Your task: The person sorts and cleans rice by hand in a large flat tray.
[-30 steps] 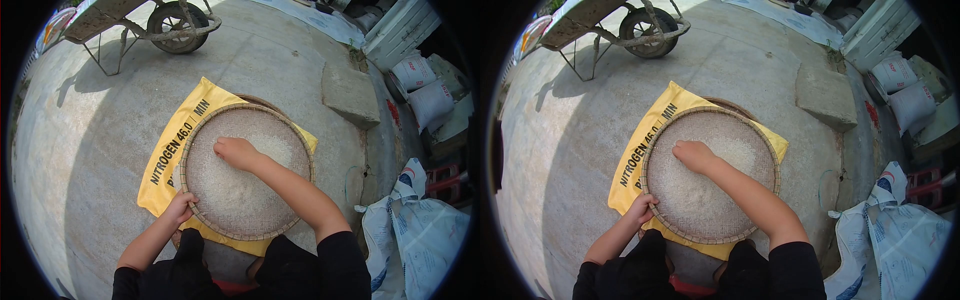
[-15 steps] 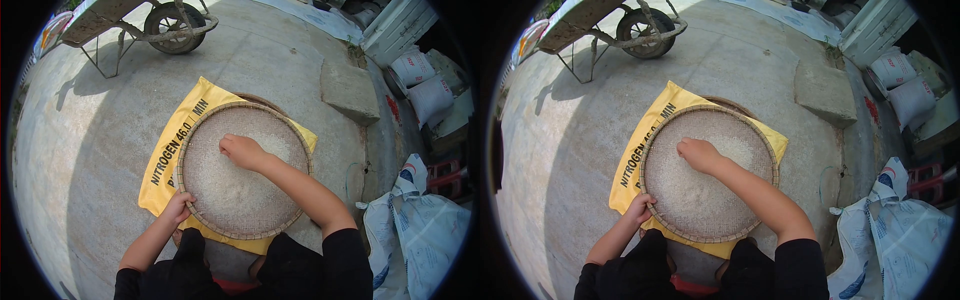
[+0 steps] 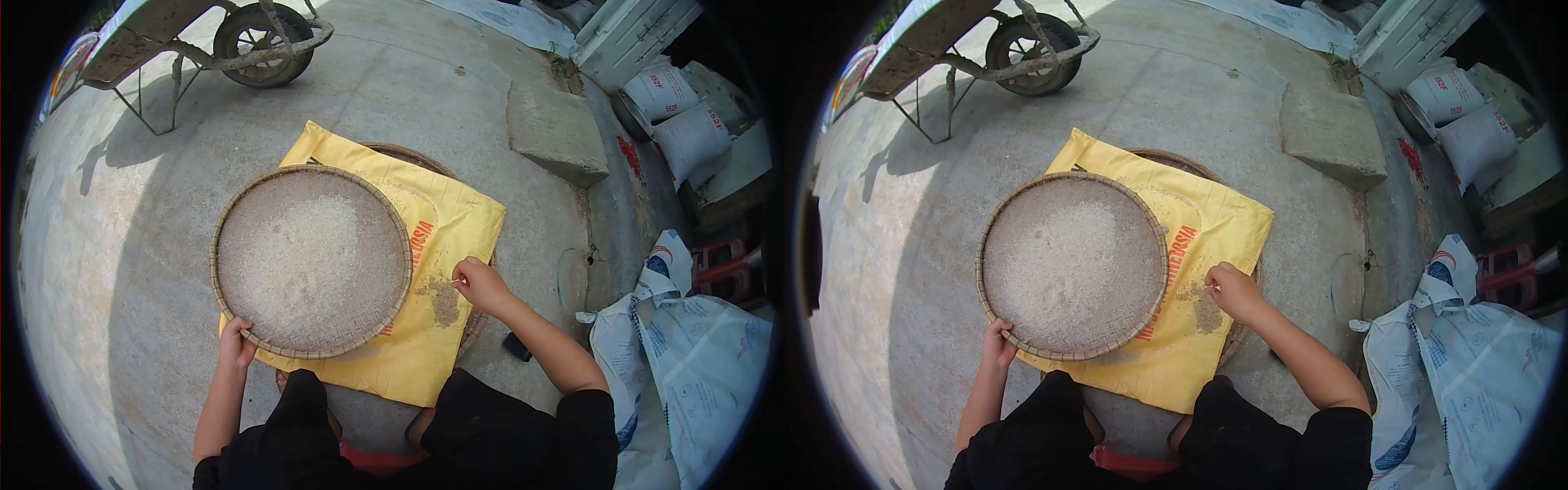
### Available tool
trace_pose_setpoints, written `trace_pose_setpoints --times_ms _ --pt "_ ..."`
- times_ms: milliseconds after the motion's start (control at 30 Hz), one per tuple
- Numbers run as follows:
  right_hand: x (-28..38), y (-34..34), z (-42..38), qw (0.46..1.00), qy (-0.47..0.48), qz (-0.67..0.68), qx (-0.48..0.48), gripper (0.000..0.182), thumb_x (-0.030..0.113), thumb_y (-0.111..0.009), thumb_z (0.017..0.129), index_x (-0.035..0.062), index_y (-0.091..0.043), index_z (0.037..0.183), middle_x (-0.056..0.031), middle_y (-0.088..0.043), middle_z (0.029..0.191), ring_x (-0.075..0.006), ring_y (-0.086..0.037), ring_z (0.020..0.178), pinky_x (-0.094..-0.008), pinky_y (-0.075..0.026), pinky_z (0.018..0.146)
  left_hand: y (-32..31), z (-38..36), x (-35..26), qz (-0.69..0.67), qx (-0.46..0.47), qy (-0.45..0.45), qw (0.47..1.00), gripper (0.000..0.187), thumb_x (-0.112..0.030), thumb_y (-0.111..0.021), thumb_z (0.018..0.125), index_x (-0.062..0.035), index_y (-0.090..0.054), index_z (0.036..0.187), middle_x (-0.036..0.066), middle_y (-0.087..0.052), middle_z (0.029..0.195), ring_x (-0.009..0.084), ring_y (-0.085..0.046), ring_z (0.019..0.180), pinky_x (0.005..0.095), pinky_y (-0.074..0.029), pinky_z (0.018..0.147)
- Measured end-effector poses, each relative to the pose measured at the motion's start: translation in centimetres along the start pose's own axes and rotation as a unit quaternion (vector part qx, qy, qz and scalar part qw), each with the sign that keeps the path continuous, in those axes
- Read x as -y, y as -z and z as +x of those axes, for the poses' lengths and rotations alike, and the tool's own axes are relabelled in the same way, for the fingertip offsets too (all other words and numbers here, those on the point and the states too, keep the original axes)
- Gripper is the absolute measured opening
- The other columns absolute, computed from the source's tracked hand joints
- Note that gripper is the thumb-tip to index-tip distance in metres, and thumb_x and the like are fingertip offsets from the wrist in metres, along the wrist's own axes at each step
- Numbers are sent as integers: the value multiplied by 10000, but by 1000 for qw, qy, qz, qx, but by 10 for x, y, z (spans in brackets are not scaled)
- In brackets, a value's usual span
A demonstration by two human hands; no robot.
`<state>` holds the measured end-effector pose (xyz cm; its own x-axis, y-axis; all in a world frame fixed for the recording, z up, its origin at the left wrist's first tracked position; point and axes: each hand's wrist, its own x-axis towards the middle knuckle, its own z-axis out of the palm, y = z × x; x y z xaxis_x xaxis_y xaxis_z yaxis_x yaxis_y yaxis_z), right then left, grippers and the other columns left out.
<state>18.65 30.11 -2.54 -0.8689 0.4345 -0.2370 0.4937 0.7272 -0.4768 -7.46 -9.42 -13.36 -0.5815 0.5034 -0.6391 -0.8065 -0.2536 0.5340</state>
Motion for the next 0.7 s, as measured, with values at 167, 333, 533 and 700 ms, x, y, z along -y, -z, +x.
trace_pose_setpoints --times_ms 167,333,533,700 --pt "35 20 29 997 -26 59 -39 162 103 -653 765 48 -554 880 -79 -549 873 -223 -577 780 -319 -469 676 -14 -2 -2 -16 5 -1 1000 545 -2 -465 672 50 -395 1210 172 -508 1167 334 -486 1087 461 -370 988" --pt "86 3 72 991 97 86 -35 176 136 -654 769 59 -556 893 -75 -547 888 -235 -579 797 -333 -473 680 -35 6 14 -3 41 31 999 578 -10 -476 667 63 -378 1232 185 -498 1185 336 -475 1107 459 -356 1001" --pt "133 -43 115 972 232 44 -5 132 155 -614 787 84 -569 889 -80 -546 887 -264 -579 797 -371 -475 681 -72 -4 24 21 83 55 995 583 10 -475 649 65 -384 1222 185 -504 1169 331 -492 1084 463 -372 986" --pt "154 -54 130 965 260 36 -7 46 127 -570 793 87 -576 815 -81 -546 858 -276 -578 784 -382 -472 667 -82 -4 31 42 98 71 992 600 34 -470 629 42 -393 1224 167 -521 1138 318 -520 1054 460 -426 932"
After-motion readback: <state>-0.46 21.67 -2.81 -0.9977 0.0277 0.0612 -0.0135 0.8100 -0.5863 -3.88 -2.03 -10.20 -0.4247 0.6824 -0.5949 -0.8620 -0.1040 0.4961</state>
